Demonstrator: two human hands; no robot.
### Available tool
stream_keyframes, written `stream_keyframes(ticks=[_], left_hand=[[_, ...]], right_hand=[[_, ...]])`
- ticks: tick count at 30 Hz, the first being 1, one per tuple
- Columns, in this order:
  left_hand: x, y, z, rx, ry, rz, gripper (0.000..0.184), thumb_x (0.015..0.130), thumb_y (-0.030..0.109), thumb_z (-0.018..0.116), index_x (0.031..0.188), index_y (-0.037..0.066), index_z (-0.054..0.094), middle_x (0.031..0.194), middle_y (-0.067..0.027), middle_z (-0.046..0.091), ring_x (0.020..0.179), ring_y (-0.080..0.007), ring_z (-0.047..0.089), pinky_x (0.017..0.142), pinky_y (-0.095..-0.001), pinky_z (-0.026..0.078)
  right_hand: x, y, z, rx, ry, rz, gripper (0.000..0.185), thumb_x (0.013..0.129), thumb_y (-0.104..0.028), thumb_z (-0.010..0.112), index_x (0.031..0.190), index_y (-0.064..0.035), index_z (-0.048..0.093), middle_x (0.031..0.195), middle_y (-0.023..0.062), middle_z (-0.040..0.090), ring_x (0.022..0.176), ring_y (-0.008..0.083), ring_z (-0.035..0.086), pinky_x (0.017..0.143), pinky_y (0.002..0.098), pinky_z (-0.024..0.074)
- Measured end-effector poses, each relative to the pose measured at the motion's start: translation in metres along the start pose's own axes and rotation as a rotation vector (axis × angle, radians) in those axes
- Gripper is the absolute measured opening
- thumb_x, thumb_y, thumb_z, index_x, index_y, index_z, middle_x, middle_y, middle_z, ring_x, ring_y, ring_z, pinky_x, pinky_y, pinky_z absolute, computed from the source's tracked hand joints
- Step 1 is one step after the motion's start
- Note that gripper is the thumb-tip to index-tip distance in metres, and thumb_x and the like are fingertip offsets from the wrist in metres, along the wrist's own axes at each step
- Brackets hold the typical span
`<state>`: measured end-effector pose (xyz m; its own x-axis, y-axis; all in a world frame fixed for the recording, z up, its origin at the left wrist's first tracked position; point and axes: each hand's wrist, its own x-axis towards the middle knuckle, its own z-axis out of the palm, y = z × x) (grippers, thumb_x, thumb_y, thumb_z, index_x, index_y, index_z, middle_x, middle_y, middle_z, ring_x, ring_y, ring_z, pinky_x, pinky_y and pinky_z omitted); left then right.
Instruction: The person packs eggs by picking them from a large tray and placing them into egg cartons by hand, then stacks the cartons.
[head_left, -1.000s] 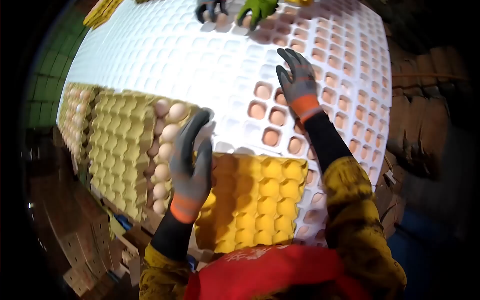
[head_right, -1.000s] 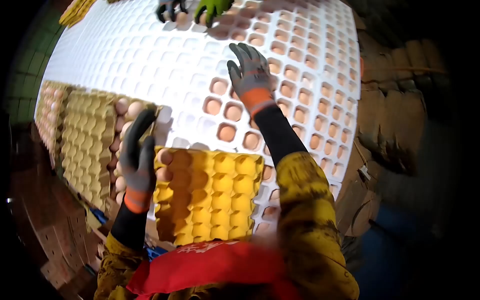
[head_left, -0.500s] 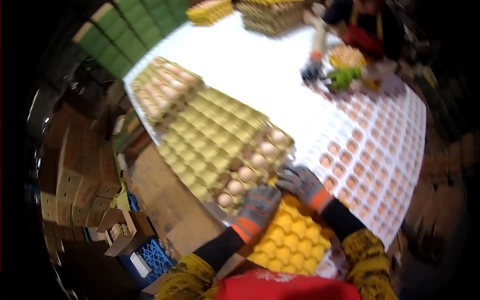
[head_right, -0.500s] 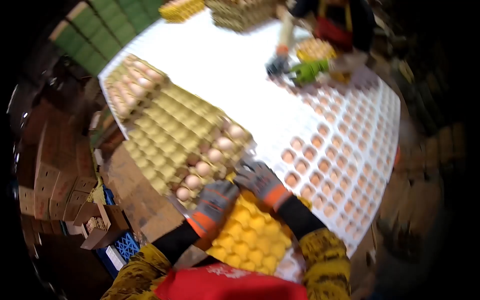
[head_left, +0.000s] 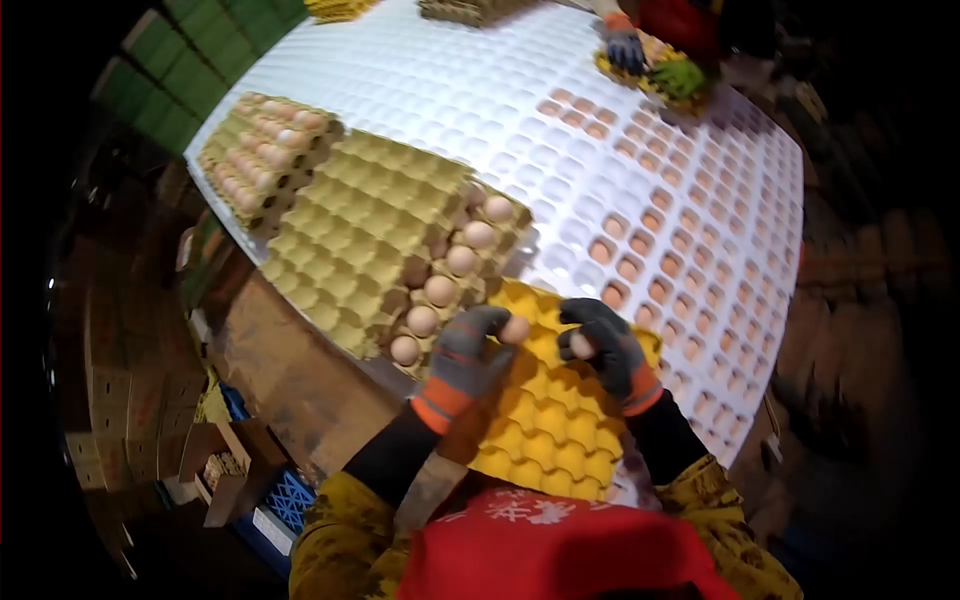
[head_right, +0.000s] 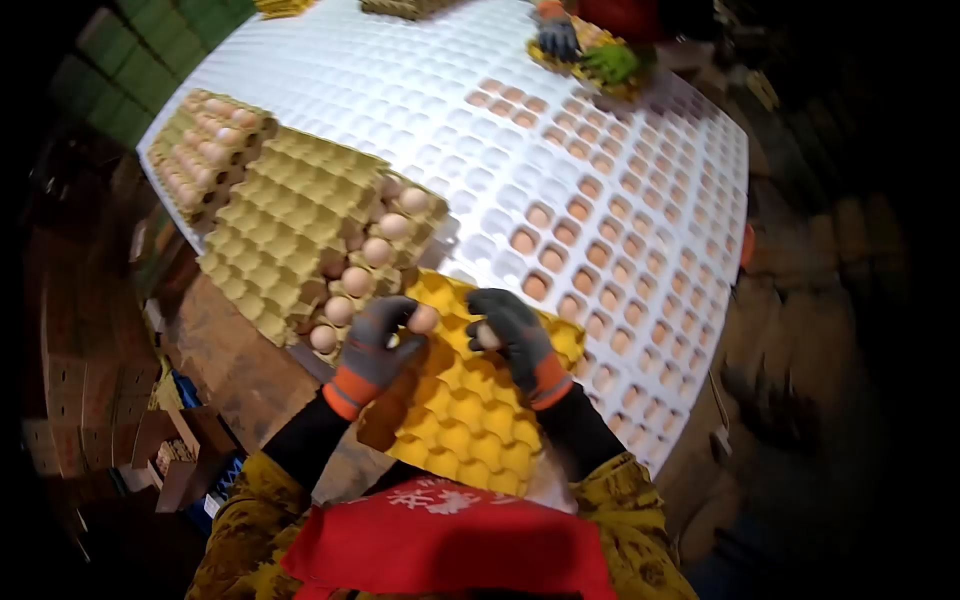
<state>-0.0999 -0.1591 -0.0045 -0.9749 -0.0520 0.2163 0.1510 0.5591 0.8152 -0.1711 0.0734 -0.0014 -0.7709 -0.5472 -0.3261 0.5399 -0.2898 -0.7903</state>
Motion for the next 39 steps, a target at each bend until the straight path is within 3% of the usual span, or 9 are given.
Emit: stream_keyframes(ticks=[1,3,8,13,17,25,33,35,39], left_hand=[[-0.002,0.013,-0.001,-0.329,0.001,-0.212,0.036,0.085,0.003,0.075,0.118,0.002,0.061,0.112,-0.0076,0.066,0.100,-0.0171,0.065,0.085,-0.0307,0.053],[0.001,0.025,0.002,-0.525,0.013,-0.267,0.042,0.083,0.002,0.076,0.122,0.001,0.061,0.114,-0.0084,0.067,0.099,-0.0172,0.065,0.087,-0.0312,0.054],[-0.004,0.035,0.017,-0.280,0.015,-0.115,0.053,0.083,0.000,0.074,0.134,0.002,0.058,0.124,-0.0107,0.062,0.101,-0.0200,0.065,0.089,-0.0322,0.053],[-0.051,0.008,0.003,-0.067,0.040,-0.069,0.049,0.085,-0.004,0.067,0.133,0.001,0.059,0.124,-0.0139,0.063,0.105,-0.0238,0.064,0.089,-0.0341,0.053],[-0.088,0.013,-0.006,-0.128,0.057,-0.243,0.040,0.088,-0.004,0.064,0.128,-0.001,0.062,0.120,-0.0143,0.064,0.106,-0.0257,0.064,0.090,-0.0348,0.053],[-0.098,-0.006,-0.007,-0.060,0.142,-0.259,0.034,0.094,0.002,0.062,0.128,0.000,0.063,0.123,-0.0161,0.064,0.106,-0.0278,0.066,0.090,-0.0371,0.054],[-0.093,-0.015,0.016,0.217,0.133,-0.063,0.042,0.086,0.003,0.066,0.127,0.004,0.060,0.125,-0.0169,0.061,0.111,-0.0370,0.058,0.094,-0.0463,0.047],[-0.093,-0.017,0.018,0.302,0.109,-0.019,0.043,0.085,0.005,0.067,0.127,0.005,0.058,0.125,-0.0169,0.061,0.112,-0.0389,0.056,0.096,-0.0490,0.045],[-0.094,-0.018,0.018,0.300,0.108,-0.036,0.044,0.084,0.006,0.068,0.127,0.005,0.058,0.124,-0.0168,0.061,0.111,-0.0392,0.054,0.096,-0.0501,0.043]], right_hand=[[-0.005,-0.004,0.018,-0.014,0.029,0.062,0.038,0.098,-0.017,0.066,0.133,-0.0047,0.059,0.112,0.0044,0.066,0.088,0.0136,0.065,0.074,0.0269,0.0544],[-0.009,0.004,0.029,-0.104,-0.014,-0.006,0.045,0.093,-0.018,0.072,0.135,-0.0065,0.059,0.113,0.0047,0.066,0.084,0.0113,0.064,0.073,0.0266,0.0539],[-0.003,0.006,0.011,-0.092,0.057,-0.028,0.045,0.090,-0.019,0.076,0.130,-0.0063,0.061,0.108,0.0038,0.067,0.083,0.0102,0.064,0.066,0.0254,0.0538],[0.051,-0.018,-0.092,-0.361,0.512,-0.277,0.035,0.090,-0.015,0.075,0.122,-0.0031,0.065,0.094,0.0026,0.069,0.073,0.0097,0.063,0.061,0.0231,0.0526],[0.091,-0.064,-0.117,-0.313,0.602,-0.304,0.035,0.089,-0.012,0.075,0.121,-0.0014,0.066,0.092,0.0032,0.068,0.070,0.0096,0.061,0.060,0.0219,0.0530],[0.105,-0.071,-0.108,0.000,0.104,-0.342,0.053,0.094,-0.018,0.068,0.144,-0.0094,0.052,0.114,0.0023,0.066,0.097,0.0138,0.064,0.087,0.0304,0.0566],[0.189,-0.074,-0.131,-0.514,0.437,-0.692,0.044,0.092,-0.014,0.072,0.133,-0.0038,0.061,0.118,0.0066,0.066,0.095,0.0148,0.065,0.081,0.0264,0.0551],[0.212,-0.059,-0.146,-0.841,0.473,-0.757,0.042,0.091,-0.014,0.073,0.130,-0.0041,0.063,0.123,0.0092,0.067,0.109,0.0161,0.062,0.093,0.0291,0.0509],[0.216,-0.061,-0.149,-0.460,0.509,-0.715,0.043,0.093,-0.014,0.069,0.133,-0.0013,0.060,0.123,0.0080,0.065,0.106,0.0171,0.064,0.093,0.0299,0.0526]])
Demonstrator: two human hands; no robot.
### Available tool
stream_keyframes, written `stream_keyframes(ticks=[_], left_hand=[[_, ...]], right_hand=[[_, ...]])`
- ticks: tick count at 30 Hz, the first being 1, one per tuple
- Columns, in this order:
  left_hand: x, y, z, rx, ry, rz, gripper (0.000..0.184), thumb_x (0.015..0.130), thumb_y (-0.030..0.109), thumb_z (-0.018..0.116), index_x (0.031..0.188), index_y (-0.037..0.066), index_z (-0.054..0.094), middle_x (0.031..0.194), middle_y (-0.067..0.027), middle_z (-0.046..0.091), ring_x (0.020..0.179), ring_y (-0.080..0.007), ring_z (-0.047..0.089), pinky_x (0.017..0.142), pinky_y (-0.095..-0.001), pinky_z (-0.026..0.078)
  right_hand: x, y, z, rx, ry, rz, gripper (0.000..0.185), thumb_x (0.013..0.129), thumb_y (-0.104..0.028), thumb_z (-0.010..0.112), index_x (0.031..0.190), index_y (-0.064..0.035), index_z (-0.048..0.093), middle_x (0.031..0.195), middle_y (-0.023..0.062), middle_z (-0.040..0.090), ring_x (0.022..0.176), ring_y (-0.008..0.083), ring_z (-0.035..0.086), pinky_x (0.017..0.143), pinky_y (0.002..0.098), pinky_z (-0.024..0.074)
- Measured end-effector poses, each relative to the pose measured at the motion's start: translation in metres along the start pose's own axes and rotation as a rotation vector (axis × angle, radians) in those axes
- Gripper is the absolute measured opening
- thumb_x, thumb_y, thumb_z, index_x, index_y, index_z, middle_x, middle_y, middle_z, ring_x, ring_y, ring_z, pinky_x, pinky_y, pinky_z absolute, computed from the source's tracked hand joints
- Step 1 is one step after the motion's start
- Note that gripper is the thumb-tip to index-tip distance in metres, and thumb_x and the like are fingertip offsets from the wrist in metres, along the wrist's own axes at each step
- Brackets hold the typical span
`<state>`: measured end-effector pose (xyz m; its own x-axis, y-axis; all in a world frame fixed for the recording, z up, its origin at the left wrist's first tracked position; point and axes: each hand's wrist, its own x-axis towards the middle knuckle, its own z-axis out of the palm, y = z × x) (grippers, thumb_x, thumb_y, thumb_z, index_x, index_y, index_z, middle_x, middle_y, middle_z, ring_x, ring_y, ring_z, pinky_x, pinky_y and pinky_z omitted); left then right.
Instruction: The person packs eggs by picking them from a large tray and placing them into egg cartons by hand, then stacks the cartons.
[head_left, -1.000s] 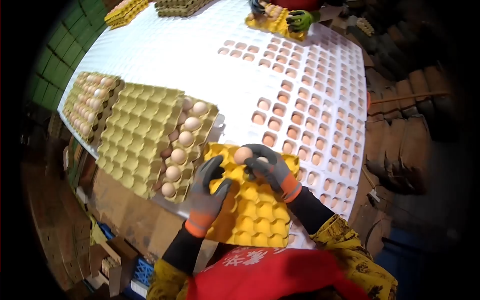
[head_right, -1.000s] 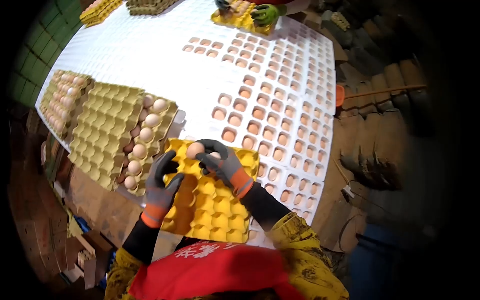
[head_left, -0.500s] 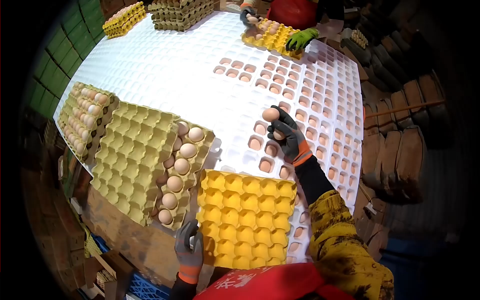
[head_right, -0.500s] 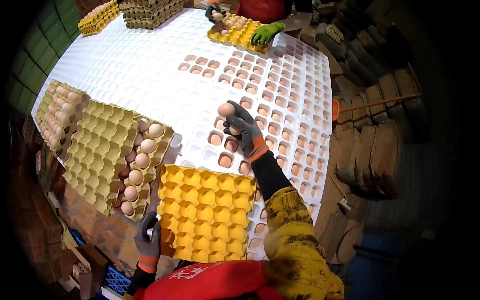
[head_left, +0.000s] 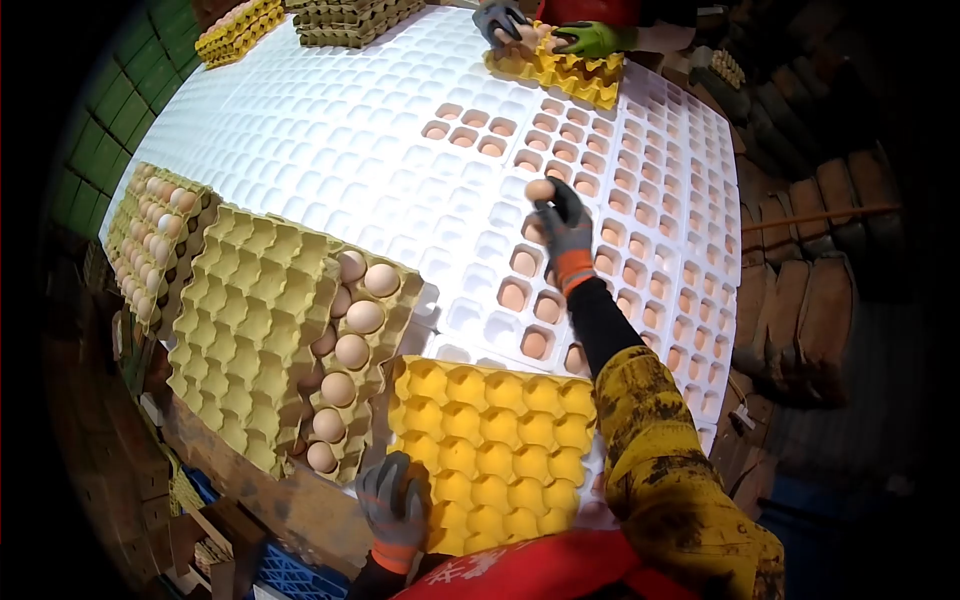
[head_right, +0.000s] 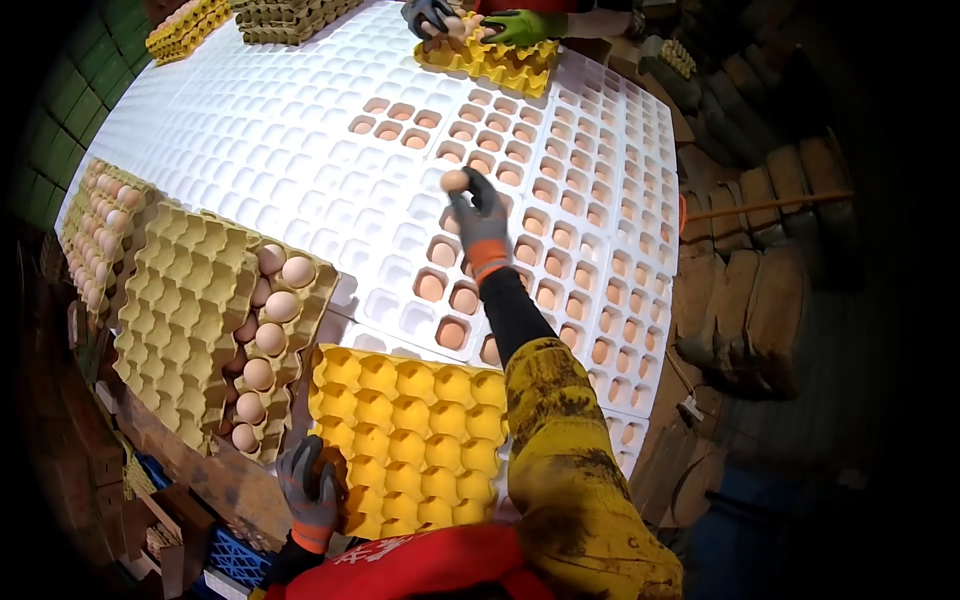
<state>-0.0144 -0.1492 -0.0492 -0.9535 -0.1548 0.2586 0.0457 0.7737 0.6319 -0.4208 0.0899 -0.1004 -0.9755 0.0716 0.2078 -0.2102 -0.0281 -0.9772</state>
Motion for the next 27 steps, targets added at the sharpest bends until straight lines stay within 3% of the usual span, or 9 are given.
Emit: stream_keyframes(ticks=[5,9,13,15,17,22,24,26,27], left_hand=[[0.004,0.004,-0.002,-0.016,-0.021,-0.041,0.045,0.083,0.005,0.067,0.127,0.006,0.060,0.123,-0.0161,0.062,0.110,-0.0380,0.055,0.096,-0.0485,0.043],[0.002,-0.001,0.001,-0.050,-0.004,-0.041,0.045,0.083,0.004,0.066,0.128,0.005,0.060,0.123,-0.0161,0.062,0.110,-0.0376,0.055,0.096,-0.0478,0.043],[0.001,-0.004,0.000,-0.101,0.002,-0.023,0.045,0.084,0.005,0.066,0.129,0.005,0.060,0.124,-0.0159,0.062,0.111,-0.0375,0.055,0.097,-0.0483,0.043],[0.000,-0.005,0.001,-0.087,-0.006,-0.027,0.045,0.084,0.005,0.065,0.129,0.005,0.060,0.125,-0.0156,0.062,0.113,-0.0376,0.054,0.098,-0.0488,0.043],[-0.001,-0.005,0.000,-0.085,-0.016,-0.026,0.045,0.085,0.006,0.065,0.129,0.005,0.060,0.126,-0.0154,0.062,0.113,-0.0378,0.054,0.098,-0.0491,0.043],[0.001,-0.003,-0.003,-0.099,-0.033,-0.001,0.041,0.092,0.007,0.063,0.133,0.008,0.060,0.131,-0.0152,0.058,0.116,-0.0375,0.052,0.098,-0.0507,0.044],[0.003,-0.003,-0.004,-0.087,-0.038,0.012,0.041,0.092,0.007,0.063,0.132,0.007,0.060,0.131,-0.0153,0.058,0.118,-0.0375,0.052,0.099,-0.0505,0.044],[0.002,-0.003,-0.006,-0.084,-0.062,0.011,0.041,0.091,0.007,0.063,0.133,0.007,0.060,0.132,-0.0155,0.057,0.119,-0.0375,0.052,0.100,-0.0501,0.043],[0.003,-0.002,-0.009,-0.087,-0.080,0.009,0.042,0.091,0.007,0.063,0.133,0.007,0.059,0.132,-0.0156,0.057,0.120,-0.0375,0.052,0.100,-0.0497,0.043]], right_hand=[[-0.003,-0.001,-0.035,0.695,-0.030,0.298,0.044,0.104,-0.036,0.053,0.136,-0.0053,0.056,0.127,0.0149,0.066,0.117,0.0258,0.065,0.096,0.0392,0.0547],[-0.016,-0.017,-0.055,0.917,-0.376,0.364,0.046,0.106,-0.039,0.046,0.138,-0.0073,0.055,0.128,0.0120,0.066,0.114,0.0192,0.065,0.094,0.0338,0.0548],[-0.047,-0.055,-0.047,0.719,-0.271,0.292,0.046,0.106,-0.019,0.047,0.151,-0.0078,0.040,0.139,0.0116,0.057,0.121,0.0197,0.061,0.101,0.0353,0.0550],[-0.057,-0.063,-0.044,0.325,-0.289,0.061,0.049,0.104,-0.013,0.049,0.152,-0.0078,0.039,0.138,0.0112,0.057,0.123,0.0205,0.060,0.102,0.0347,0.0544],[-0.060,-0.069,-0.043,0.539,-0.229,0.215,0.052,0.101,-0.009,0.055,0.150,-0.0067,0.041,0.134,0.0097,0.058,0.121,0.0198,0.060,0.099,0.0311,0.0550],[-0.024,-0.040,-0.038,0.155,0.048,0.185,0.047,0.094,-0.008,0.064,0.140,-0.0049,0.056,0.114,0.0040,0.067,0.081,0.0089,0.061,0.070,0.0239,0.0543],[-0.006,-0.029,-0.028,-0.126,0.056,0.159,0.048,0.091,-0.010,0.066,0.138,-0.0070,0.058,0.115,0.0074,0.068,0.084,0.0116,0.063,0.073,0.0276,0.0547],[0.009,0.007,-0.032,-0.804,0.000,-0.198,0.045,0.088,-0.012,0.067,0.133,-0.0081,0.062,0.119,0.0147,0.066,0.094,0.0185,0.064,0.086,0.0323,0.0525],[0.000,-0.007,-0.027,-0.757,0.024,-0.144,0.045,0.088,-0.011,0.067,0.132,-0.0083,0.063,0.120,0.0142,0.066,0.098,0.0181,0.064,0.087,0.0315,0.0520]])
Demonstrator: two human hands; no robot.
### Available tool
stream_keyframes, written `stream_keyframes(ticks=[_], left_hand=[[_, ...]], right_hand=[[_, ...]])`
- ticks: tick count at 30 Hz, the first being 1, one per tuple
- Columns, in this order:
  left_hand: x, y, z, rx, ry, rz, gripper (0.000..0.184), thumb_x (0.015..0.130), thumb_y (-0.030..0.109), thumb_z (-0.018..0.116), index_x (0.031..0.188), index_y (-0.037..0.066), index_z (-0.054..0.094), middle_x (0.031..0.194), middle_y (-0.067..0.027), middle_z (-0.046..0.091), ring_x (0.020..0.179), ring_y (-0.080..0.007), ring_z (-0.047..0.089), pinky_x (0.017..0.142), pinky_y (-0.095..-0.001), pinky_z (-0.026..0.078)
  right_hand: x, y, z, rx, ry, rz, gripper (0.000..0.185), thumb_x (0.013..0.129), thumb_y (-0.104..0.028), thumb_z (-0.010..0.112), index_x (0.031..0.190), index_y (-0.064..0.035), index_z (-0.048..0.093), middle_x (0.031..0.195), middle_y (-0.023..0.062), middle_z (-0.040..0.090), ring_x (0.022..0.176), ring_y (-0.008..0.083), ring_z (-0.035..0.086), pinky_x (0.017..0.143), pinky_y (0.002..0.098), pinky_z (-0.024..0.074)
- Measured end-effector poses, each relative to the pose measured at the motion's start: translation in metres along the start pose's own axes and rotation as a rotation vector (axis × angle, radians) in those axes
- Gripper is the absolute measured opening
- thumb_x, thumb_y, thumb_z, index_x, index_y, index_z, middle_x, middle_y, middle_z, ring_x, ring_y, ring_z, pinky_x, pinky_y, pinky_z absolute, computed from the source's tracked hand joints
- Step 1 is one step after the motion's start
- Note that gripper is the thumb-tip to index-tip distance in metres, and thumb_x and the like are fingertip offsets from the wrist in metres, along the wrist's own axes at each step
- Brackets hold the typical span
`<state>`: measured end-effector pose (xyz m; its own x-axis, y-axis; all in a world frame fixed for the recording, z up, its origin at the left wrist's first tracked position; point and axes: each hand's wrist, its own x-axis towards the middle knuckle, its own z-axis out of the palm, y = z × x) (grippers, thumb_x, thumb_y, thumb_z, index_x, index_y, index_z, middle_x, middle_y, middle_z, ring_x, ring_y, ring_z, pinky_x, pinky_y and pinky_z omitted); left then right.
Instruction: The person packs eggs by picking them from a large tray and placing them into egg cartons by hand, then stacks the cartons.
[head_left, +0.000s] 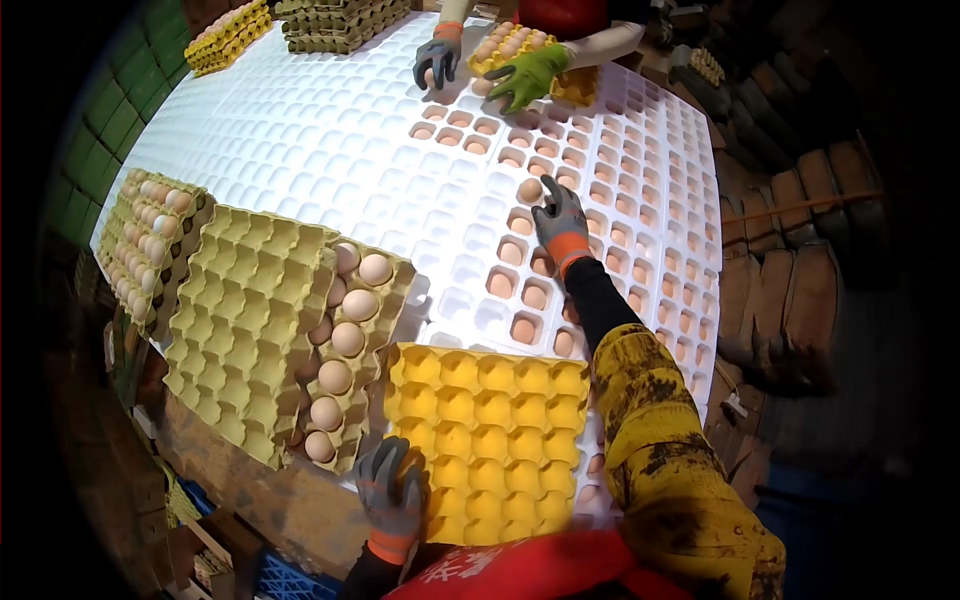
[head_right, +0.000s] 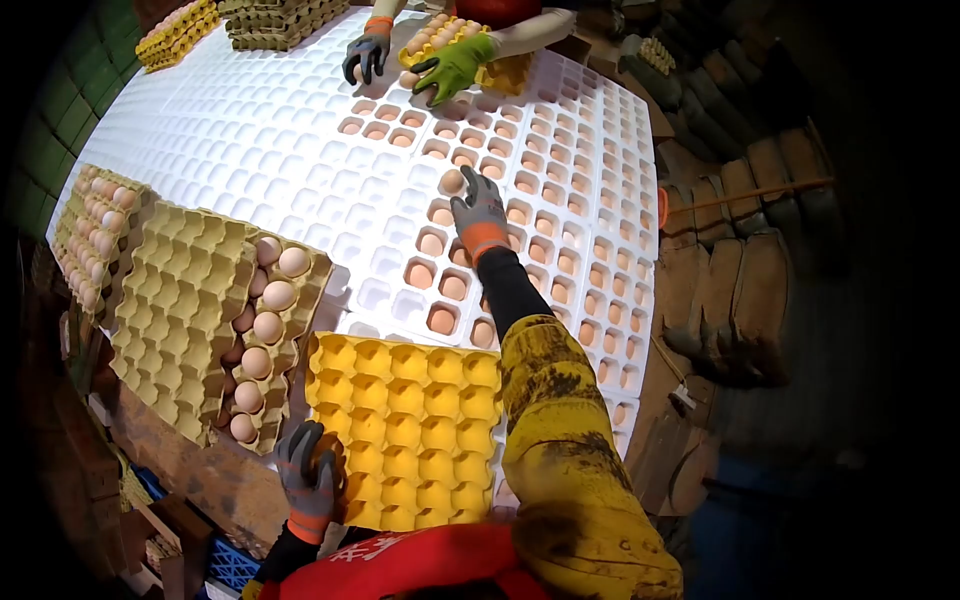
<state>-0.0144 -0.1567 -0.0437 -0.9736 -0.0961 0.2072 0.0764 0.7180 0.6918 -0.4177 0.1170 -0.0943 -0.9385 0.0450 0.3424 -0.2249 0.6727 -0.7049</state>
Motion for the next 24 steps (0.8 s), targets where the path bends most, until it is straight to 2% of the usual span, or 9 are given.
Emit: stream_keyframes(ticks=[7,8,11,12,13,15,17,20,24], left_hand=[[-0.024,-0.001,-0.019,-0.085,0.032,-0.109,0.047,0.089,0.006,0.064,0.136,0.005,0.057,0.133,-0.0169,0.056,0.123,-0.0377,0.051,0.101,-0.0476,0.044],[-0.025,0.002,-0.025,-0.032,0.049,-0.089,0.050,0.088,0.006,0.065,0.137,0.004,0.056,0.133,-0.0182,0.056,0.124,-0.0391,0.051,0.102,-0.0484,0.043],[-0.040,-0.011,-0.028,0.135,0.033,-0.138,0.059,0.086,0.018,0.073,0.137,-0.001,0.052,0.128,-0.0227,0.057,0.116,-0.0425,0.054,0.097,-0.0487,0.045],[-0.046,-0.018,-0.025,0.193,0.006,-0.142,0.058,0.088,0.025,0.074,0.135,-0.001,0.053,0.125,-0.0229,0.058,0.112,-0.0421,0.056,0.093,-0.0491,0.046],[-0.044,-0.024,-0.024,0.130,-0.022,-0.160,0.056,0.089,0.032,0.072,0.133,0.000,0.055,0.121,-0.0231,0.058,0.108,-0.0410,0.057,0.090,-0.0500,0.047],[-0.043,-0.030,-0.022,0.245,-0.006,-0.087,0.055,0.090,0.038,0.070,0.131,0.003,0.058,0.119,-0.0211,0.060,0.106,-0.0391,0.059,0.090,-0.0490,0.048],[-0.043,-0.032,-0.020,0.185,-0.089,-0.206,0.059,0.089,0.044,0.067,0.132,0.004,0.059,0.123,-0.0218,0.060,0.110,-0.0408,0.058,0.095,-0.0487,0.045],[-0.044,-0.033,-0.013,0.134,-0.103,-0.270,0.060,0.088,0.045,0.067,0.132,0.005,0.059,0.124,-0.0217,0.061,0.111,-0.0415,0.058,0.098,-0.0476,0.044],[-0.050,0.001,-0.036,-0.048,-0.008,-0.202,0.059,0.086,0.041,0.072,0.134,0.008,0.059,0.122,-0.0191,0.061,0.109,-0.0402,0.058,0.096,-0.0463,0.046]], right_hand=[[-0.141,-0.008,-0.110,0.418,-0.089,0.130,0.039,0.091,-0.004,0.065,0.129,0.0002,0.062,0.129,0.0109,0.064,0.115,0.0181,0.062,0.097,0.0309,0.0501],[-0.179,-0.001,-0.127,0.531,-0.067,0.388,0.039,0.092,-0.005,0.064,0.130,0.0025,0.061,0.130,0.0125,0.064,0.117,0.0185,0.062,0.098,0.0290,0.0490],[-0.278,-0.042,-0.185,0.363,-0.200,0.547,0.033,0.099,-0.013,0.057,0.127,0.0040,0.061,0.085,0.0041,0.063,0.068,0.0100,0.056,0.061,0.0245,0.0491],[-0.316,-0.032,-0.185,0.710,-0.148,0.695,0.034,0.099,-0.017,0.058,0.126,0.0036,0.060,0.075,0.0011,0.060,0.059,0.0087,0.055,0.055,0.0228,0.0481],[-0.331,-0.057,-0.198,0.362,-0.331,0.716,0.046,0.099,-0.021,0.062,0.136,0.0033,0.052,0.095,0.0084,0.066,0.079,0.0164,0.065,0.069,0.0290,0.0545],[-0.382,-0.063,-0.192,0.588,-0.432,0.976,0.056,0.101,-0.026,0.060,0.151,-0.0092,0.042,0.128,0.0192,0.058,0.112,0.0175,0.056,0.099,0.0340,0.0445],[-0.427,0.000,-0.150,0.190,-0.312,0.098,0.049,0.101,-0.023,0.060,0.144,-0.0029,0.047,0.103,0.0100,0.059,0.080,0.0176,0.055,0.073,0.0304,0.0484],[-0.411,-0.047,-0.163,0.492,-0.482,0.635,0.050,0.099,-0.020,0.064,0.140,0.0010,0.047,0.106,0.0060,0.055,0.086,0.0135,0.051,0.069,0.0265,0.0460],[-0.411,-0.101,-0.198,0.532,-0.362,0.520,0.063,0.097,-0.021,0.067,0.150,-0.0038,0.036,0.118,0.0070,0.051,0.090,0.0139,0.050,0.074,0.0253,0.0457]])
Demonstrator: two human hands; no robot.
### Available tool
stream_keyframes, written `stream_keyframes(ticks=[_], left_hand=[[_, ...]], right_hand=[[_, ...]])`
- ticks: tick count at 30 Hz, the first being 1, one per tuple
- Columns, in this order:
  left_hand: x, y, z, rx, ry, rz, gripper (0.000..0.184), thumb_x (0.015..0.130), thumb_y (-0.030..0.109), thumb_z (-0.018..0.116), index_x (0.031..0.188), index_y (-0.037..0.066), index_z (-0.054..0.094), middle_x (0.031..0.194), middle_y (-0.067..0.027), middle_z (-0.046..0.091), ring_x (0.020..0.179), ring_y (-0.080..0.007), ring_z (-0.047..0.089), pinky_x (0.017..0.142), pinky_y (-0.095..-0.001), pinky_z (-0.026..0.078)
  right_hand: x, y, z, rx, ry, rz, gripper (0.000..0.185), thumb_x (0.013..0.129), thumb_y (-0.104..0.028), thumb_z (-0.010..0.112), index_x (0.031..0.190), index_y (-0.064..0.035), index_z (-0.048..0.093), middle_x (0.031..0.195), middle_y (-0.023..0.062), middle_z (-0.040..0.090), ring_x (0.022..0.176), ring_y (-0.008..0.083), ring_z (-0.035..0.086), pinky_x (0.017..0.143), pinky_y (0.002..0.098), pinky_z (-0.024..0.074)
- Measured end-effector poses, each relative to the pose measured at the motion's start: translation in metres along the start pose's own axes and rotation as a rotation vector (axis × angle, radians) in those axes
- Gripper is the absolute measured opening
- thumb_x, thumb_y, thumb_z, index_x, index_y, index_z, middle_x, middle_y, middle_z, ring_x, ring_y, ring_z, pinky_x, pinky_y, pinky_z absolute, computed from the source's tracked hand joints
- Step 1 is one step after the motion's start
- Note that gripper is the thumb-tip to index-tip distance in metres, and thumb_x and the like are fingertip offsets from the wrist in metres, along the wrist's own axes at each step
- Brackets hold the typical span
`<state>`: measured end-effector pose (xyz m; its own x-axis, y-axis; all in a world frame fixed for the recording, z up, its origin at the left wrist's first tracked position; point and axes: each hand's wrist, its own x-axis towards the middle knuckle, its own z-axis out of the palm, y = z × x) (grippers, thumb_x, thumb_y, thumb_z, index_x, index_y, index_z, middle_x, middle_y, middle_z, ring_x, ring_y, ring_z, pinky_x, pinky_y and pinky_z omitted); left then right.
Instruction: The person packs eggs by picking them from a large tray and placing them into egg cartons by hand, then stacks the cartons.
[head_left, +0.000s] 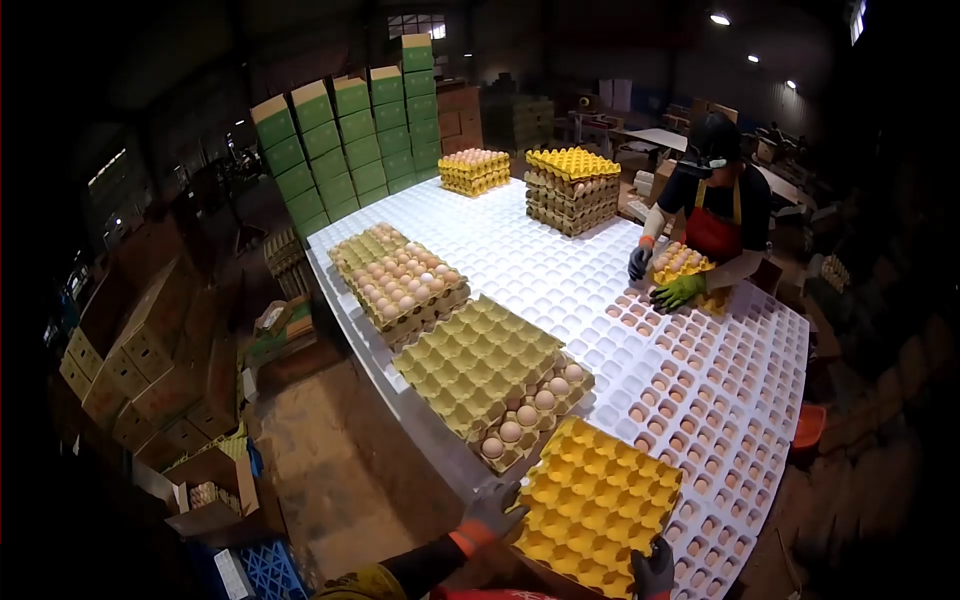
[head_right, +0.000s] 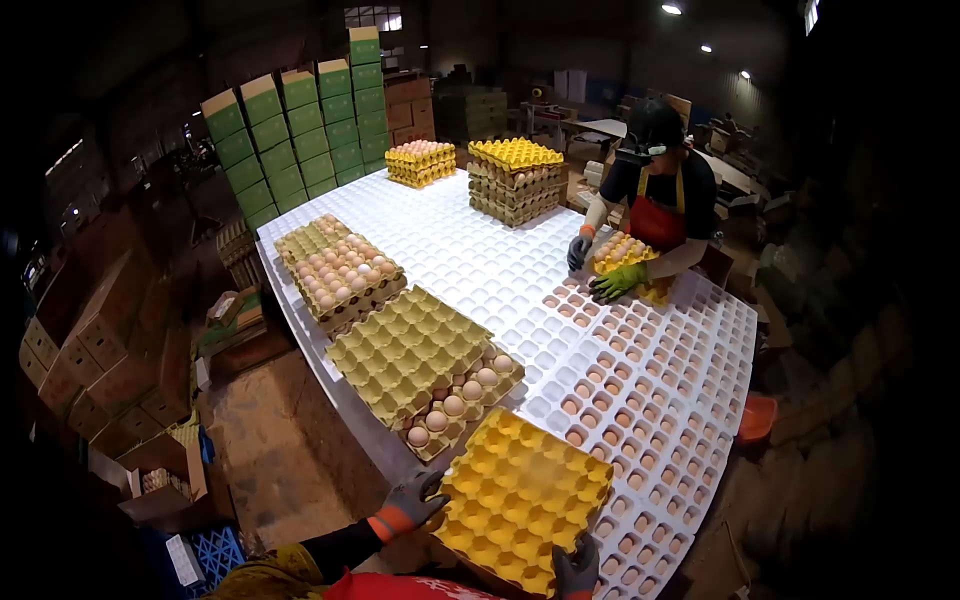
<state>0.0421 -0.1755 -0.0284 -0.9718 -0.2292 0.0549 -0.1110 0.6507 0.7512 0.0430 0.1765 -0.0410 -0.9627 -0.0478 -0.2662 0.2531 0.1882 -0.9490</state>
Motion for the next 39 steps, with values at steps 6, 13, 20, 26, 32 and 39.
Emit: stream_keyframes(ticks=[6,13,20,26,32,39], left_hand=[[-0.003,0.083,-0.067,-0.550,0.043,0.142,0.054,0.097,0.024,0.067,0.144,0.003,0.051,0.139,-0.0123,0.057,0.126,-0.0219,0.055,0.103,-0.0353,0.046],[0.041,0.020,-0.151,-0.742,0.467,0.086,0.043,0.105,0.027,0.054,0.139,0.001,0.055,0.130,-0.0094,0.064,0.114,-0.0176,0.060,0.101,-0.0324,0.047],[0.120,-0.155,-0.218,-0.933,0.558,-0.330,0.069,0.100,0.054,0.055,0.147,0.005,0.045,0.139,-0.0120,0.054,0.124,-0.0249,0.055,0.105,-0.0389,0.045],[0.202,-0.212,-0.279,-0.984,0.301,-0.459,0.091,0.093,0.075,0.045,0.155,0.008,0.035,0.156,-0.0162,0.038,0.142,-0.0307,0.039,0.112,-0.0484,0.036],[0.248,-0.210,-0.264,-0.794,-0.148,-0.385,0.071,0.093,0.057,0.062,0.140,0.004,0.052,0.129,-0.0107,0.061,0.115,-0.0199,0.060,0.092,-0.0382,0.052],[0.215,-0.186,-0.252,-1.117,0.085,-0.241,0.056,0.087,0.006,0.073,0.136,0.001,0.046,0.119,-0.0096,0.061,0.104,-0.0174,0.061,0.087,-0.0303,0.054]], right_hand=[[0.019,-0.026,0.001,0.194,0.128,-0.337,0.067,0.097,-0.022,0.064,0.152,0.0010,0.033,0.145,0.0159,0.048,0.128,0.0278,0.051,0.102,0.0391,0.0465],[0.067,-0.154,0.079,0.252,0.124,-0.522,0.050,0.103,-0.021,0.051,0.145,0.0043,0.045,0.144,0.0130,0.051,0.129,0.0238,0.052,0.107,0.0342,0.0422],[0.122,-0.231,0.241,0.496,0.081,-0.453,0.061,0.093,-0.015,0.067,0.147,0.0011,0.044,0.111,0.0085,0.064,0.096,0.0121,0.058,0.086,0.0248,0.0465],[0.190,-0.178,0.337,0.509,0.182,-0.338,0.066,0.089,-0.007,0.070,0.146,0.0047,0.039,0.138,0.0130,0.056,0.121,0.0236,0.056,0.104,0.0340,0.0453],[0.182,-0.112,0.362,-0.033,0.348,-0.285,0.074,0.082,-0.012,0.077,0.146,0.0009,0.043,0.141,0.0192,0.053,0.129,0.0319,0.052,0.108,0.0385,0.0422],[0.153,-0.170,0.357,0.390,0.178,-0.212,0.068,0.092,-0.007,0.065,0.152,0.0025,0.035,0.147,0.0131,0.049,0.129,0.0228,0.051,0.106,0.0322,0.0422]])
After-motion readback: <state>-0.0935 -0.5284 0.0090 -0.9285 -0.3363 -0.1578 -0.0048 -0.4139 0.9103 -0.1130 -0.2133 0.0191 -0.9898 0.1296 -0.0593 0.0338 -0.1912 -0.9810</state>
